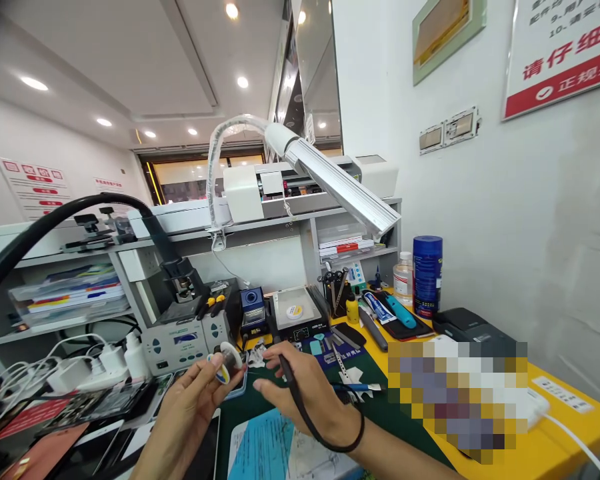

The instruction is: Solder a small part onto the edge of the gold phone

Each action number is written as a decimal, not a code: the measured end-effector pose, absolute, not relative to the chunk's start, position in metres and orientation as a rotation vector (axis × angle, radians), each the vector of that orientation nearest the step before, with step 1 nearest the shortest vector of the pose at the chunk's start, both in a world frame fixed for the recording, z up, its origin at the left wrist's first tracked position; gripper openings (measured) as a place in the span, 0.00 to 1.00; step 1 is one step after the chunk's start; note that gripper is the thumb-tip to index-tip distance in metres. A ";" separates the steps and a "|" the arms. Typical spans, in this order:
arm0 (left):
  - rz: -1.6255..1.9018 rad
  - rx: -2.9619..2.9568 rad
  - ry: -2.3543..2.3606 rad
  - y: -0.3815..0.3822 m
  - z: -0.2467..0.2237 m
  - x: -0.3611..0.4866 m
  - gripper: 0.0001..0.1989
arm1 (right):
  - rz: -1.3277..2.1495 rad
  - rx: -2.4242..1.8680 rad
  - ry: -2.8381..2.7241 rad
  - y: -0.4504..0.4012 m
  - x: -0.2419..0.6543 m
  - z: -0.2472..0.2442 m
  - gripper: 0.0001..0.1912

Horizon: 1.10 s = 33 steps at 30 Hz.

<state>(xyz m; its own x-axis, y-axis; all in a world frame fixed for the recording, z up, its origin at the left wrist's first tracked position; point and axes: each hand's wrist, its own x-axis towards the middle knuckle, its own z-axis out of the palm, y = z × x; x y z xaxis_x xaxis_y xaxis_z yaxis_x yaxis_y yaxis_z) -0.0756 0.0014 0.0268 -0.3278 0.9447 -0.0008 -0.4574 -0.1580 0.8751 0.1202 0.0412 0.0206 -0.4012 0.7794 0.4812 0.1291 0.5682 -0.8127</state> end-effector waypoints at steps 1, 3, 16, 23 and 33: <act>1.697 0.688 1.002 0.001 0.027 -0.074 0.14 | 0.867 -0.724 -1.885 0.041 0.119 0.019 0.16; 1.691 0.657 1.010 -0.001 0.027 -0.071 0.14 | 0.866 -0.697 -1.878 0.042 0.118 0.016 0.11; 1.678 0.801 1.110 -0.003 0.017 -0.063 0.20 | 0.903 -0.657 -1.906 0.042 0.121 0.009 0.08; 1.675 1.025 1.309 -0.003 0.006 -0.062 0.28 | 0.802 -0.692 -1.965 0.038 0.128 0.014 0.10; 1.695 1.381 1.390 -0.004 -0.005 -0.054 0.22 | 0.695 -0.753 -2.010 0.035 0.131 0.012 0.11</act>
<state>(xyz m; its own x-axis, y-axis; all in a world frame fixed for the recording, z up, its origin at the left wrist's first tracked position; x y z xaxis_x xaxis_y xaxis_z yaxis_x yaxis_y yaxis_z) -0.0541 -0.0039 -0.0045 -0.3256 0.8721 0.3653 0.1871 -0.3193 0.9290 0.1309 0.0353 0.0117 -0.4507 0.7240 0.5222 0.2470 0.6633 -0.7064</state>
